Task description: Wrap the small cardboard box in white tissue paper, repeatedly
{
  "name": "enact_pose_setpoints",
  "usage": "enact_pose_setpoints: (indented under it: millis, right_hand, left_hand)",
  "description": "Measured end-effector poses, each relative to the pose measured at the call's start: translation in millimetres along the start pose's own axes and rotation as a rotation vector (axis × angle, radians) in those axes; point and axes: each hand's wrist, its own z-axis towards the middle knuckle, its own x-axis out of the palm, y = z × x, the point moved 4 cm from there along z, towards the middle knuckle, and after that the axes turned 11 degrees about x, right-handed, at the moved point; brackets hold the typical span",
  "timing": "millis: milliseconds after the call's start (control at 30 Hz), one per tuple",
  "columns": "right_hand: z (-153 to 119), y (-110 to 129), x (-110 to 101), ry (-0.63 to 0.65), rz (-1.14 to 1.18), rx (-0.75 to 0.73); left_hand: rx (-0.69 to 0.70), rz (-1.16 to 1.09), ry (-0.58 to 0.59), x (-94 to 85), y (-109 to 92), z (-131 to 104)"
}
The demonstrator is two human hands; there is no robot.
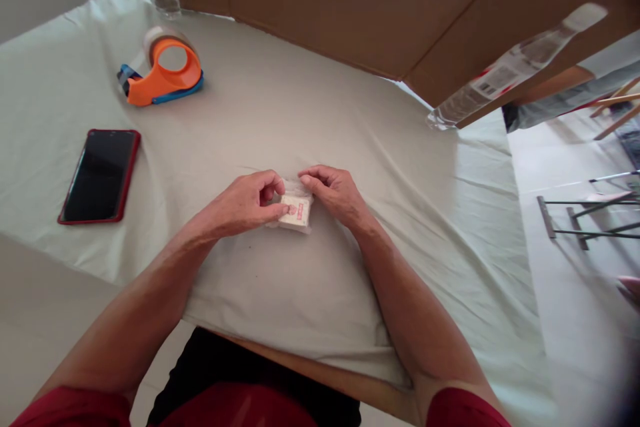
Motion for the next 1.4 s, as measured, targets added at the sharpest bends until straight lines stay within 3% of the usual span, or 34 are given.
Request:
enact_pose_setpoints:
  millis: [400,600,900,1100,1233,1400]
  right_hand:
    - [6,-2,3,-0.11,0.064,-0.024]
    - [3,0,3,-0.015,0.19,-0.002]
    - [-5,7,2,0.071,0.161,-0.077]
    - [-19,20,0,0.037,-0.057,-0.181]
    - [-31,27,1,0.025,-0.239,-0.355]
    - [-53,41,6,-0.035,-0.73,-0.613]
  left_hand:
    - [-0.13,-0.225,0.004,4.5,2,4]
    - [-0.138,-0.231,0.007,4.1,-1,4]
    - [-0.145,-0.247,0.011,4.5,-1,3]
    - [-0.125,-0.264,0.002,6.0,0,4]
    - [-0.11,-0.265,-0.009,5.9,1,5]
    - [-0.109,-0.241,-0.012,3.8,0,4]
